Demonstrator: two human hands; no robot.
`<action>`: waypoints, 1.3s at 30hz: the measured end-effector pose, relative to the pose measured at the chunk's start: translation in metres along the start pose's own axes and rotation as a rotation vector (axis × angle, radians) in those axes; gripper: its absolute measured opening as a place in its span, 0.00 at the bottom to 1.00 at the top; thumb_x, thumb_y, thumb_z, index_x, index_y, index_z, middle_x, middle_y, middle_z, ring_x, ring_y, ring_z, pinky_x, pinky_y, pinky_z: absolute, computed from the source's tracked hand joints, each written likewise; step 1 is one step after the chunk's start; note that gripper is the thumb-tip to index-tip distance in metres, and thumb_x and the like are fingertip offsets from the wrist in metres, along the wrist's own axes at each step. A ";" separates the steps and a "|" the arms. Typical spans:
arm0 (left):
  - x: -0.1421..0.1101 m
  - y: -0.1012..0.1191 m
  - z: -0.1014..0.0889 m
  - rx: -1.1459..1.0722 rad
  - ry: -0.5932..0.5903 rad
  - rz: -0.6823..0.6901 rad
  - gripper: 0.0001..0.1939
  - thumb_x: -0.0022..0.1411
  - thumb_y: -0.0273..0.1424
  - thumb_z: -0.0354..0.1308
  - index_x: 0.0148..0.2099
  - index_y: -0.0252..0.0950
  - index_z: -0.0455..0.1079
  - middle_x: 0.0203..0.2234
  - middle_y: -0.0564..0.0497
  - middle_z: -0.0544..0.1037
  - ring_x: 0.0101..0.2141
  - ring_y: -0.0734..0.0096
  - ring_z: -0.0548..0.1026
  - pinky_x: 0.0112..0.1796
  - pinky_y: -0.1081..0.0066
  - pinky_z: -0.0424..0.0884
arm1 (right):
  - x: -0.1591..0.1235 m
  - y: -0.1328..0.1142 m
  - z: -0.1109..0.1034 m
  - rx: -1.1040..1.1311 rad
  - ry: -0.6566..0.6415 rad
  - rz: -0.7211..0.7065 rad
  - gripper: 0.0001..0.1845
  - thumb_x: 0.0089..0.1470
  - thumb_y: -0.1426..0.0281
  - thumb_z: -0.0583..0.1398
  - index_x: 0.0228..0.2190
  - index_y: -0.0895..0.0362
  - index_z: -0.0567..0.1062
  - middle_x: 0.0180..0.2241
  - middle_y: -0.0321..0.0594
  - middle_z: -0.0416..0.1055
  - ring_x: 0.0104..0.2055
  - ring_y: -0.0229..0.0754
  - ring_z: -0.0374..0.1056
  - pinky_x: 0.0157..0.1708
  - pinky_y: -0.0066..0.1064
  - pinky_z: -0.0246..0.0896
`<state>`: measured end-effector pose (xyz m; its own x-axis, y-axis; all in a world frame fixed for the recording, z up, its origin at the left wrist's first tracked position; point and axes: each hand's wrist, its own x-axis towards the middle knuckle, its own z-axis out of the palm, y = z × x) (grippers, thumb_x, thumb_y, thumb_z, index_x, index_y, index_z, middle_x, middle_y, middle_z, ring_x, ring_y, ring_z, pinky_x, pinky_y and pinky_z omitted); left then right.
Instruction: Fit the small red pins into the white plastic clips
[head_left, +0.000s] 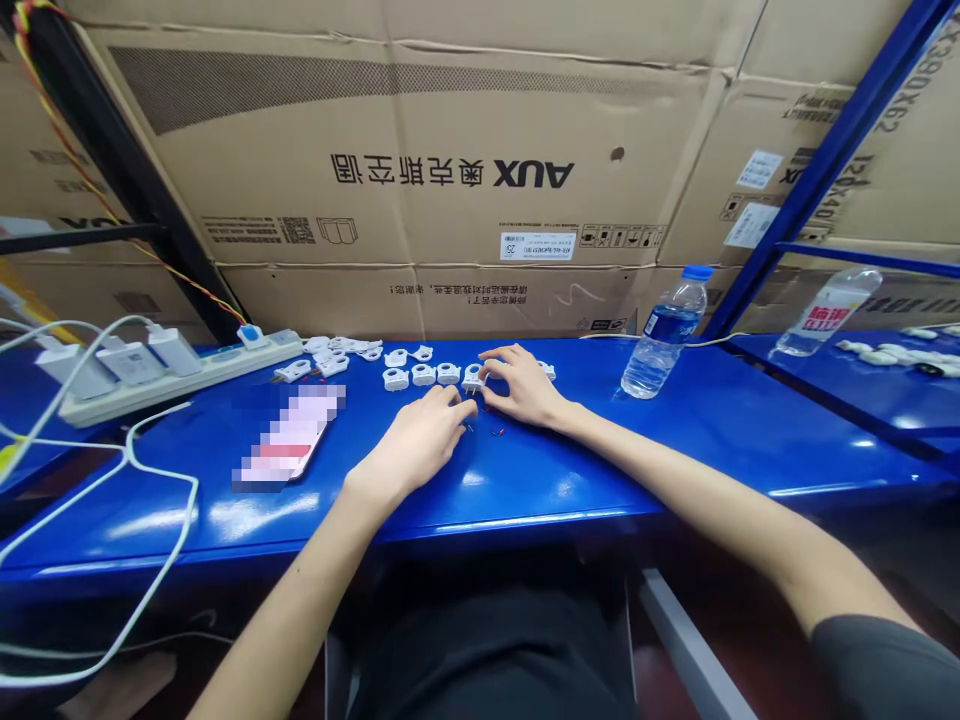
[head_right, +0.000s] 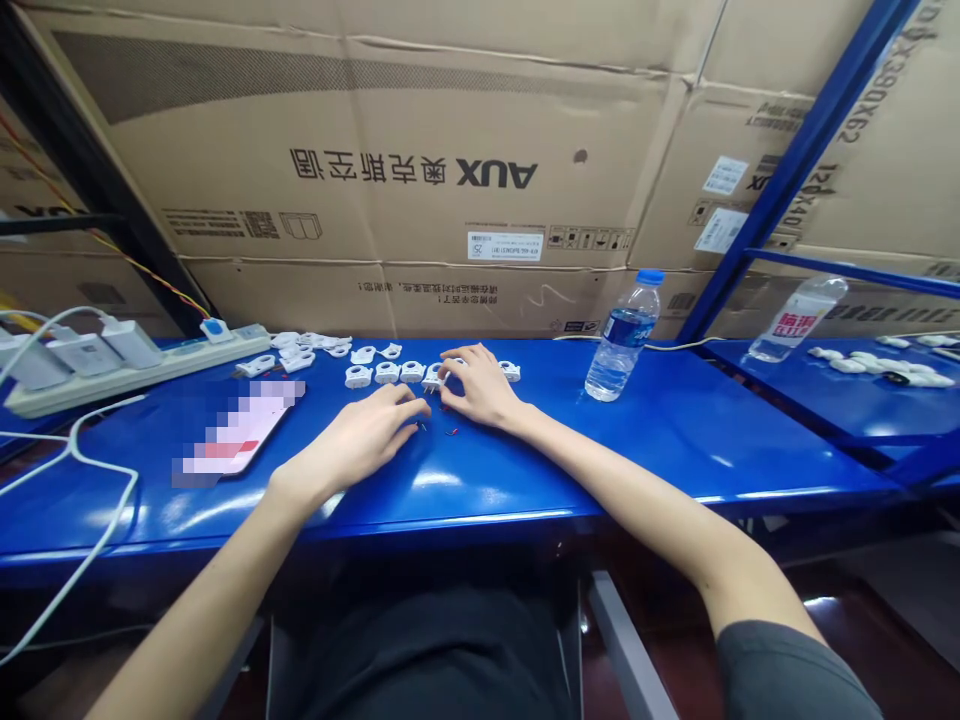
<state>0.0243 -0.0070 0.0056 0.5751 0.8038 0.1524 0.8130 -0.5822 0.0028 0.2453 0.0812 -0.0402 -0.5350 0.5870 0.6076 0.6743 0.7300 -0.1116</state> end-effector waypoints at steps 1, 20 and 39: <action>0.000 -0.001 0.000 -0.006 -0.008 0.012 0.15 0.74 0.26 0.50 0.55 0.39 0.75 0.49 0.43 0.77 0.50 0.55 0.77 0.45 0.63 0.76 | 0.000 -0.002 -0.002 0.008 0.015 -0.001 0.06 0.62 0.68 0.63 0.41 0.54 0.78 0.58 0.50 0.75 0.58 0.54 0.70 0.63 0.54 0.61; 0.001 0.002 -0.008 -0.045 0.136 -0.053 0.13 0.75 0.29 0.49 0.50 0.40 0.76 0.46 0.46 0.79 0.45 0.58 0.79 0.37 0.68 0.72 | -0.010 -0.031 -0.040 0.003 0.154 -0.085 0.06 0.60 0.72 0.62 0.40 0.53 0.76 0.54 0.45 0.80 0.53 0.52 0.75 0.55 0.47 0.64; 0.003 0.005 -0.005 -0.142 0.240 -0.026 0.13 0.74 0.33 0.49 0.46 0.39 0.75 0.42 0.47 0.82 0.44 0.57 0.80 0.41 0.64 0.73 | -0.013 -0.022 -0.040 -0.072 -0.033 -0.034 0.07 0.61 0.69 0.62 0.43 0.54 0.76 0.50 0.45 0.81 0.50 0.51 0.75 0.54 0.44 0.63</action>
<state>0.0292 -0.0083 0.0109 0.5026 0.7766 0.3798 0.7964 -0.5869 0.1460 0.2575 0.0435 -0.0138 -0.5735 0.5745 0.5840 0.6897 0.7233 -0.0343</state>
